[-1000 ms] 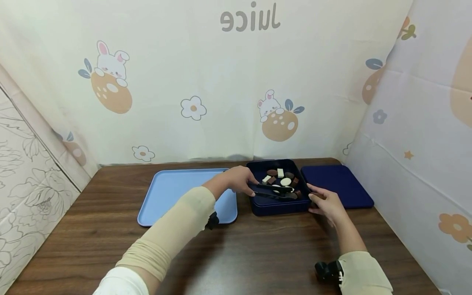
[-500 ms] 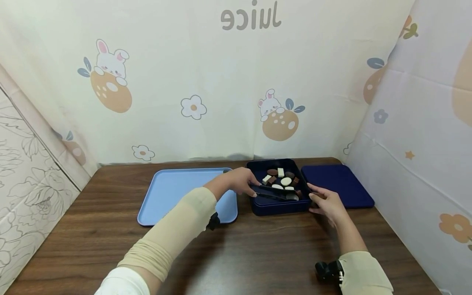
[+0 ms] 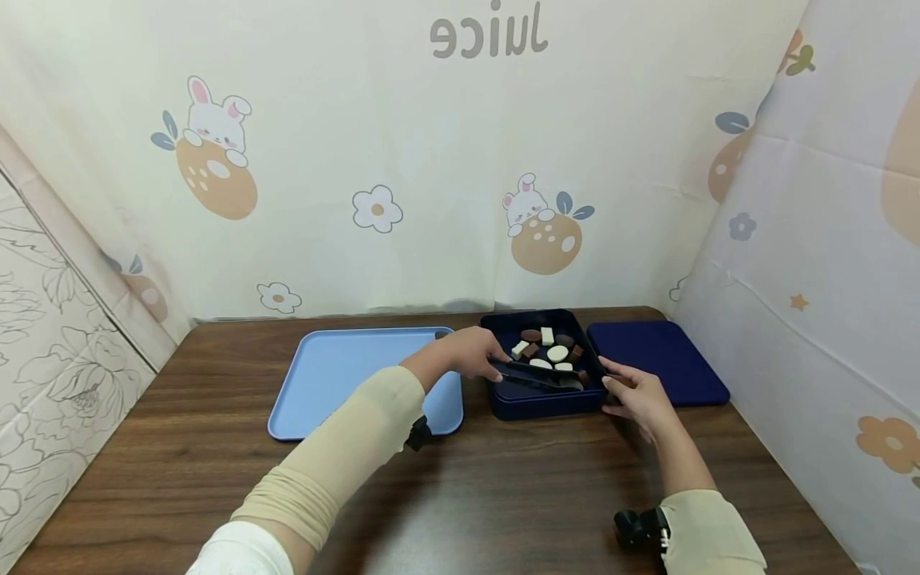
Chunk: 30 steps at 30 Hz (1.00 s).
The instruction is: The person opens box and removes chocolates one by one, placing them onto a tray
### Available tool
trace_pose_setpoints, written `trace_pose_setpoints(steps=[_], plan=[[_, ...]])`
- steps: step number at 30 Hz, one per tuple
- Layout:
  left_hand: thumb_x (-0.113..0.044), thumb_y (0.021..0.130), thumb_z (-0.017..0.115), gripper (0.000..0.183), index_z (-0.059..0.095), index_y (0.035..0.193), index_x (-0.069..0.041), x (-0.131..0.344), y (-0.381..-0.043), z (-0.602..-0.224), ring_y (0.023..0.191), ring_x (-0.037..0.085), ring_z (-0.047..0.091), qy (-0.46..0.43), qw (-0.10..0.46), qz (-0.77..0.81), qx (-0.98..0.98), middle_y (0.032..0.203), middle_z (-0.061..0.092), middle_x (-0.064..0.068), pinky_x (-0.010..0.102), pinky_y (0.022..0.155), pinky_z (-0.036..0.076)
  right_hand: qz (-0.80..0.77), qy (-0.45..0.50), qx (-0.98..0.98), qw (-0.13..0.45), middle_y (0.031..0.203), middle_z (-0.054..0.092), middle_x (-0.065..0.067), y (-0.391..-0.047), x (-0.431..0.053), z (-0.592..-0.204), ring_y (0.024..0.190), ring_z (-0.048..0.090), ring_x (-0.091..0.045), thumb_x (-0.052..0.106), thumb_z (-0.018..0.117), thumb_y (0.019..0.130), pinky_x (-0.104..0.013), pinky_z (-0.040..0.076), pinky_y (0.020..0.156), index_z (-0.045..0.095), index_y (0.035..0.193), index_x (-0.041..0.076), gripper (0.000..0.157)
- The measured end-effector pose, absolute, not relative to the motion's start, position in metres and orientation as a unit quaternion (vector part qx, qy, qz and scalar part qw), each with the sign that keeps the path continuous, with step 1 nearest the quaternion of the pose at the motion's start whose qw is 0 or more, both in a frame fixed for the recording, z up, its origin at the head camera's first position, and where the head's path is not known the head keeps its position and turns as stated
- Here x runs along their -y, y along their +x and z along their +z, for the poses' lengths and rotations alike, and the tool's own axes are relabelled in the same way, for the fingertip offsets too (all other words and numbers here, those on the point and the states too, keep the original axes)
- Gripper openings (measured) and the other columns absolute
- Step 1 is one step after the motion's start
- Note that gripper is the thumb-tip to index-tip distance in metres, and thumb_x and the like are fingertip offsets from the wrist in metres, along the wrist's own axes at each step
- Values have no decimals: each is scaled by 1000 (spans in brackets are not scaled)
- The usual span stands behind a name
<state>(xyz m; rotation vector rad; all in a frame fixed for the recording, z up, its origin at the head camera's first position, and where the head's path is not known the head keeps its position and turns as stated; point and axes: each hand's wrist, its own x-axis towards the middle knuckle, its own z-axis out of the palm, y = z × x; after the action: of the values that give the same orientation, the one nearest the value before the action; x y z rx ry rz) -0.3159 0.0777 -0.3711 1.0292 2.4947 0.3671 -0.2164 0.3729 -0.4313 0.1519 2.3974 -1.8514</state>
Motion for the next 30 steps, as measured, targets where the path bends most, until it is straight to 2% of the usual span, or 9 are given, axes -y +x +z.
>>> trace_pose_setpoints(steps=[10, 17, 19, 22, 27, 30], plan=[[-28, 94, 68, 42, 63, 133, -17, -71, -317, -371, 63, 11, 63, 369, 203, 142, -896, 129, 62, -3, 23, 62, 49, -611, 54, -788, 58, 153, 19, -32, -217, -373, -431, 136, 24, -48, 18, 49, 103, -37, 53, 85, 25, 153, 3, 57], [-28, 94, 68, 42, 62, 134, -17, -65, -319, -370, 57, 10, 58, 367, 189, 163, -896, 119, 66, -3, 22, 60, 48, -601, 48, -796, 50, 150, 25, -33, -216, -373, -431, 132, 32, -44, 21, 50, 103, -38, 53, 85, 25, 152, 3, 58], [-28, 94, 68, 43, 61, 135, -17, -63, -320, -370, 56, 10, 57, 368, 184, 169, -896, 120, 65, -2, 22, 61, 48, -601, 48, -797, 48, 149, 26, -33, -216, -373, -431, 132, 33, -45, 20, 50, 103, -38, 53, 84, 25, 152, 2, 58], [-28, 94, 68, 43, 62, 134, -15, -60, -321, -369, 61, 10, 59, 376, 171, 171, -894, 127, 64, 0, 22, 63, 48, -598, 48, -799, 46, 148, 27, -34, -216, -372, -431, 130, 35, -43, 20, 50, 103, -38, 53, 84, 26, 152, 2, 58], [-31, 95, 66, 43, 61, 135, -17, -54, -320, -368, 81, 7, 58, 396, 146, 151, -894, 131, 62, -2, 23, 72, 46, -600, 48, -797, 51, 149, 26, -33, -216, -373, -431, 131, 35, -42, 22, 51, 103, -38, 53, 85, 26, 152, 3, 58], [-31, 95, 66, 44, 60, 136, -17, -50, -319, -369, 79, 6, 58, 400, 138, 157, -893, 123, 66, -3, 23, 72, 45, -603, 49, -794, 54, 149, 26, -33, -216, -373, -431, 128, 42, -36, 22, 52, 103, -38, 53, 85, 26, 152, 4, 59]])
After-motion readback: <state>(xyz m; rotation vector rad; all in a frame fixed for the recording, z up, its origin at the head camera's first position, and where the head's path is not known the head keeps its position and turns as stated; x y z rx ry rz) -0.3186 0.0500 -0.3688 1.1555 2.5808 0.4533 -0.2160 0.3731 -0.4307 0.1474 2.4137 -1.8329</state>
